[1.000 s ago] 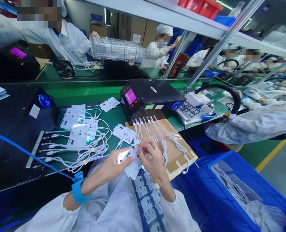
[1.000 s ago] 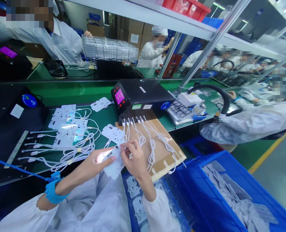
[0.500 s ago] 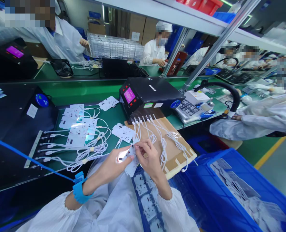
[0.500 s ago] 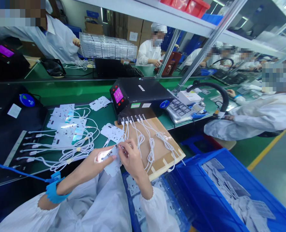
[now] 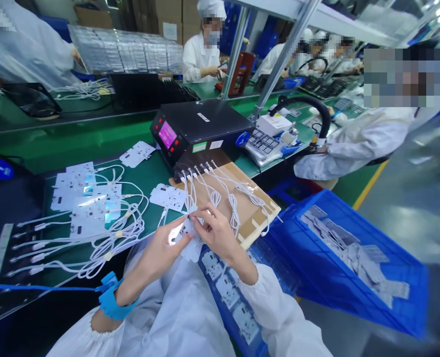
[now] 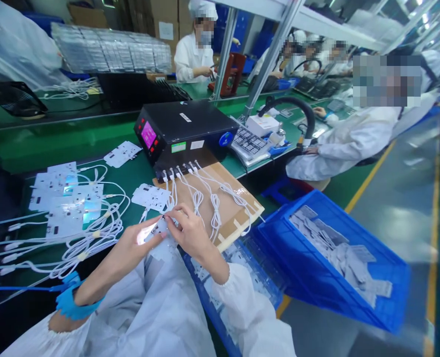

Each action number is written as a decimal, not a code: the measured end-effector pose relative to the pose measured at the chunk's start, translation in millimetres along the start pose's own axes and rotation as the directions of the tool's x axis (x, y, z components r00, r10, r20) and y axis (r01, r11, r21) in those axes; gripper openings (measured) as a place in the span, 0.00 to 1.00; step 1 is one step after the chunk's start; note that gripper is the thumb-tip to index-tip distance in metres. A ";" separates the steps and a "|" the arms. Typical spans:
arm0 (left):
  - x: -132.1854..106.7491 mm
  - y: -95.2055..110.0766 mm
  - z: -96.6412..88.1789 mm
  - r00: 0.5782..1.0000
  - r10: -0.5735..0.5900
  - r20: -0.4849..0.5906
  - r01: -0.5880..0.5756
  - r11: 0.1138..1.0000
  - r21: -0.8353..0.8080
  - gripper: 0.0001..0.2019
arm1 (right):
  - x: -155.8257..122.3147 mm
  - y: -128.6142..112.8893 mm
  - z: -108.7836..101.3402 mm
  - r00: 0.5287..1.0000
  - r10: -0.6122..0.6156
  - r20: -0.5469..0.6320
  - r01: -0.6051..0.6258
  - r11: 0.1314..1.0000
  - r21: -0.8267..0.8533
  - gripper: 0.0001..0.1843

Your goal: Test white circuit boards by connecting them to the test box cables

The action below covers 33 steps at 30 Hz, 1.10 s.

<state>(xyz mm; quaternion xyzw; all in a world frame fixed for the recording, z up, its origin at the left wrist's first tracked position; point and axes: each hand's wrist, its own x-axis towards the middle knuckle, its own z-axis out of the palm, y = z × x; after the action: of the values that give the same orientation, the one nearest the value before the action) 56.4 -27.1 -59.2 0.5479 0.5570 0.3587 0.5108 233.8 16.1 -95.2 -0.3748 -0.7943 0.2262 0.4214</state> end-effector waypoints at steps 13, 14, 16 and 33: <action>26.3 -17.3 41.3 0.996 -0.048 0.071 0.071 0.927 -0.368 0.37 | -91.2 30.9 -31.0 0.996 -0.084 -0.029 0.051 0.803 -0.594 0.14; 28.0 -19.2 42.6 0.994 -0.049 0.094 0.081 0.923 -0.377 0.37 | -90.6 33.9 -30.1 0.996 -0.085 -0.041 0.041 0.787 -0.616 0.14; 30.4 -21.1 42.9 0.989 -0.055 0.140 0.104 0.919 -0.379 0.34 | -87.5 38.2 -29.2 0.996 -0.079 -0.046 0.032 0.770 -0.637 0.12; 116.1 26.3 -152.3 0.964 -0.171 -0.205 0.249 0.855 0.456 0.29 | -87.6 56.4 -22.6 0.995 -0.091 0.046 0.098 0.732 -0.674 0.15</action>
<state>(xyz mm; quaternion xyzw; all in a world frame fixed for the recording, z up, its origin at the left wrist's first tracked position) -69.5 114.4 -20.8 0.5624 0.7231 0.1943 0.3507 307.5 -17.0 -164.7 -0.4601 -0.8421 -0.0970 0.2641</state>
